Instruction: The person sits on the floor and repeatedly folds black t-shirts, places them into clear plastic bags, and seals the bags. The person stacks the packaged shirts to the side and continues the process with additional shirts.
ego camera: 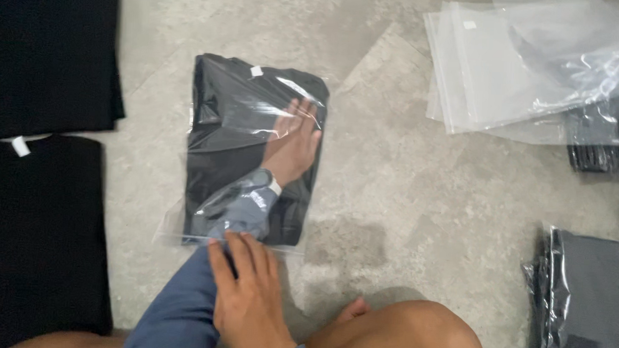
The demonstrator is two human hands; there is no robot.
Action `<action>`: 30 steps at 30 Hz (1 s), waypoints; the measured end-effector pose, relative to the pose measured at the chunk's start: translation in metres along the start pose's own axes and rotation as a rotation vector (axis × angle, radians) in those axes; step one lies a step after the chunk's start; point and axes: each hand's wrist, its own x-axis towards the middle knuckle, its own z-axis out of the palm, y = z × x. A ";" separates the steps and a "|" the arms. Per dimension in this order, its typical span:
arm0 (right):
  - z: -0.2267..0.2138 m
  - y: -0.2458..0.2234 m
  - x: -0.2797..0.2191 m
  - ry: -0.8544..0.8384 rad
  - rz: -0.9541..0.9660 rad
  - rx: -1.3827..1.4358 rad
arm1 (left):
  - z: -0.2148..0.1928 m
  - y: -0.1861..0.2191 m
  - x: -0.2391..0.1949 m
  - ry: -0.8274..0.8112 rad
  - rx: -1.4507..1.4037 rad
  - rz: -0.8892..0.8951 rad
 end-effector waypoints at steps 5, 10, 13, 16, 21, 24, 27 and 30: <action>-0.010 -0.001 0.005 0.055 0.066 0.060 | -0.018 0.004 0.016 -0.075 0.006 0.025; -0.022 0.001 0.007 0.178 0.078 0.003 | -0.023 0.010 0.030 -0.067 0.086 0.074; -0.032 -0.002 0.011 0.206 0.089 0.035 | -0.022 0.006 0.036 -0.016 -0.183 0.017; -0.039 -0.004 0.013 0.208 0.122 0.123 | -0.019 -0.002 0.044 -0.098 -0.037 -0.101; -0.038 0.001 0.011 0.231 0.049 0.133 | -0.028 -0.003 0.047 -0.023 -0.171 -0.141; -0.035 0.003 0.010 0.250 0.022 0.131 | -0.037 0.010 0.044 0.013 -0.304 -0.259; -0.034 0.004 0.009 0.247 0.032 0.133 | 0.011 -0.021 0.038 0.073 -0.040 -0.207; -0.034 0.003 0.009 0.239 0.040 0.127 | 0.002 -0.018 0.038 0.261 -0.228 -0.102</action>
